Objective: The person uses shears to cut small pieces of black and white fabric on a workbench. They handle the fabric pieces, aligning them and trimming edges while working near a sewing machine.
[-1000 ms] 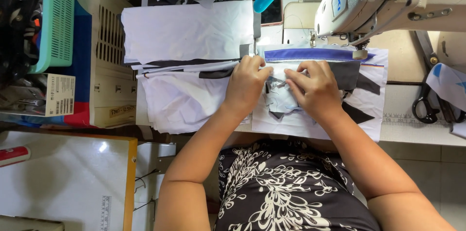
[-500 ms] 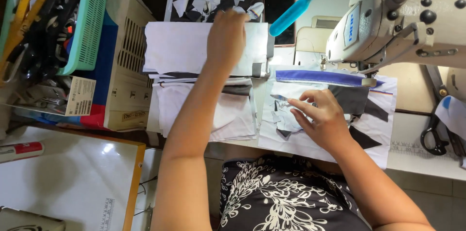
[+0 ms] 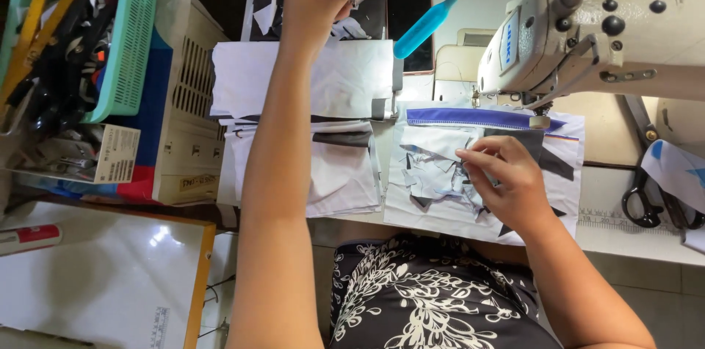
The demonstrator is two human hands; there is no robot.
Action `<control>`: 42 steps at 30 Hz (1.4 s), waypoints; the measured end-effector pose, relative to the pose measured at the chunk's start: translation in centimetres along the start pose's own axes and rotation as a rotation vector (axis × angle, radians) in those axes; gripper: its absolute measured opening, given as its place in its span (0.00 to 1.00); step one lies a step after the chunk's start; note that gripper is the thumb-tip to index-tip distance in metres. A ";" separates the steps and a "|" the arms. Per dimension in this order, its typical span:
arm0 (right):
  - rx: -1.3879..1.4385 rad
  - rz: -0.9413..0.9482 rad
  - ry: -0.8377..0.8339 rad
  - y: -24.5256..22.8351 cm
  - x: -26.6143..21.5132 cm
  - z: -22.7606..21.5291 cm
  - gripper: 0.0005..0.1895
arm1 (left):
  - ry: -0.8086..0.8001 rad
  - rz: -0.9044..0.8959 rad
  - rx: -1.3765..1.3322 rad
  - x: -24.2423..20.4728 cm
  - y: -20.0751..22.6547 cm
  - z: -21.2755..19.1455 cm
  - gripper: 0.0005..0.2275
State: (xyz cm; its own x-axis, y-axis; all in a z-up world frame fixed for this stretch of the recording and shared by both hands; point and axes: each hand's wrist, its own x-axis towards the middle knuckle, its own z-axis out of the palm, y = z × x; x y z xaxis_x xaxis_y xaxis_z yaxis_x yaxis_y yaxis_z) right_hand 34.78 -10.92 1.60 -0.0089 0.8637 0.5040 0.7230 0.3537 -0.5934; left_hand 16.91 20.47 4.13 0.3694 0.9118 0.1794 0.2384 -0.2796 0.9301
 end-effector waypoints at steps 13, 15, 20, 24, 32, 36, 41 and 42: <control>0.503 0.505 0.183 -2.9 1.0 1.9 0.17 | -0.305 -0.069 -0.094 -19.2 5.6 5.5 0.13; 0.595 0.574 0.205 -3.0 0.7 2.0 0.18 | -0.320 -0.038 -0.074 -20.7 6.0 6.3 0.14; 0.625 0.661 0.226 -3.3 -1.0 2.1 0.06 | -0.286 -0.110 -0.221 -23.0 6.9 7.4 0.10; 0.651 0.591 0.229 -3.6 -1.9 1.9 0.14 | -0.231 -0.161 -0.227 -24.0 5.6 8.1 0.06; 0.498 0.428 0.249 -4.0 -3.0 2.2 0.10 | -0.027 0.048 -0.023 -25.2 5.9 8.1 0.02; 0.447 0.439 0.247 -4.7 -3.1 2.2 0.05 | -0.031 0.068 -0.003 -25.7 5.5 8.5 0.01; 0.404 0.442 0.188 -4.7 -3.3 2.0 0.12 | -0.106 0.034 -0.058 -26.3 5.3 8.8 0.02; 0.405 0.442 0.190 -4.5 -3.4 1.9 0.12 | -0.108 0.035 -0.057 -26.4 5.1 8.9 0.02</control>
State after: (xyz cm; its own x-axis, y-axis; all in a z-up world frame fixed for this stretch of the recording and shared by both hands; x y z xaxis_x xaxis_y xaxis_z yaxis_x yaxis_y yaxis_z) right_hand 30.22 -14.81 1.36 0.3811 0.8935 0.2377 0.3113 0.1181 -0.9430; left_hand 16.34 -7.67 1.28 0.4716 0.8632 0.1799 0.1728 -0.2906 0.9411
